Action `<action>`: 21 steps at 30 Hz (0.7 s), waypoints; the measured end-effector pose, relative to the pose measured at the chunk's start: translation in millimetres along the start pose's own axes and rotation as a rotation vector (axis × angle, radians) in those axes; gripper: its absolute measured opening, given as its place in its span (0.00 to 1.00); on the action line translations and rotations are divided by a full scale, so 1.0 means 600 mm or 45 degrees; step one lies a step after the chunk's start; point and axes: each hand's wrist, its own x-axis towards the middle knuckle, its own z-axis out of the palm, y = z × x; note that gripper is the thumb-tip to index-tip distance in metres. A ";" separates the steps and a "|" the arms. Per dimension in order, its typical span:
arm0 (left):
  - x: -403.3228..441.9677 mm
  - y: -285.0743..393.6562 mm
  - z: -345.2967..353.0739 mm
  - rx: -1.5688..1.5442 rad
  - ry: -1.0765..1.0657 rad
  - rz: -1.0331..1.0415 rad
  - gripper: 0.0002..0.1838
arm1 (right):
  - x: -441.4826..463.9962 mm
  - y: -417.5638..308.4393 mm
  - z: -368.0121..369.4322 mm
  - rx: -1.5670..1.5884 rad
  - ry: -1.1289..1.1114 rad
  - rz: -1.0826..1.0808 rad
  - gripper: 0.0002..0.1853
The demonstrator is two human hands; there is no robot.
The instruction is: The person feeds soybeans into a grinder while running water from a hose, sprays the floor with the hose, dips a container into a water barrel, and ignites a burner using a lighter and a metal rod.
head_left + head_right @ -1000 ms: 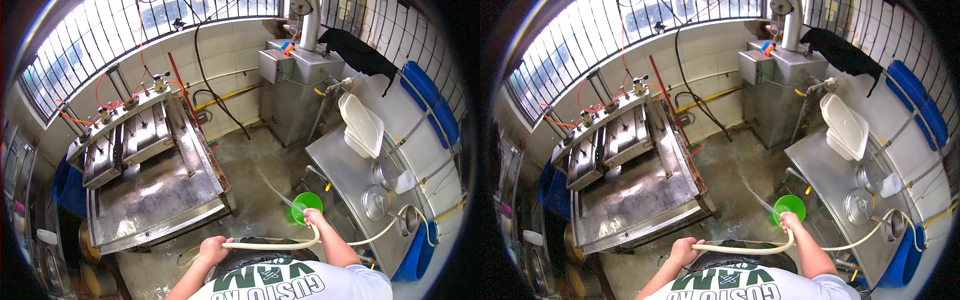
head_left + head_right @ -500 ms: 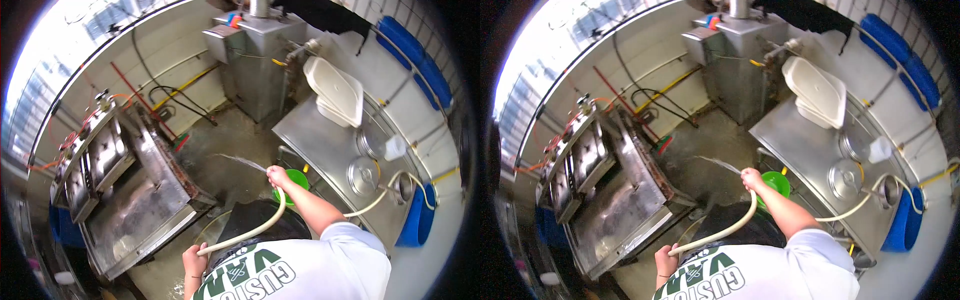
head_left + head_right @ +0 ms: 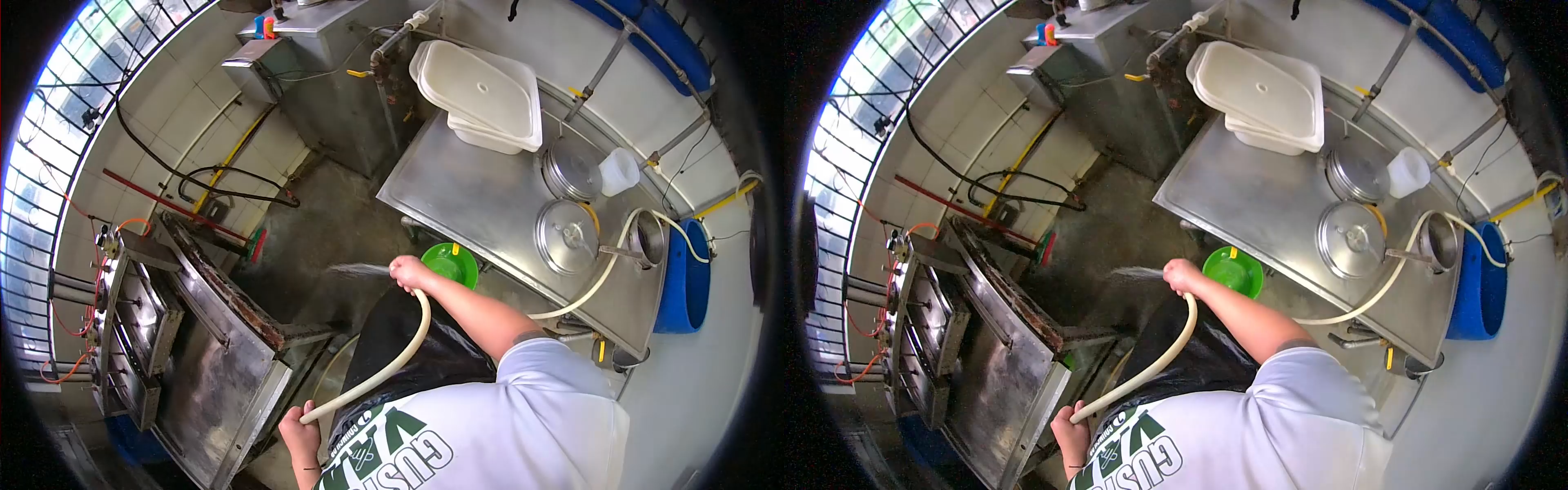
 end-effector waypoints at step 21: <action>-0.020 0.015 0.005 0.033 0.012 -0.070 0.28 | -0.002 -0.001 -0.012 0.171 0.088 0.011 0.09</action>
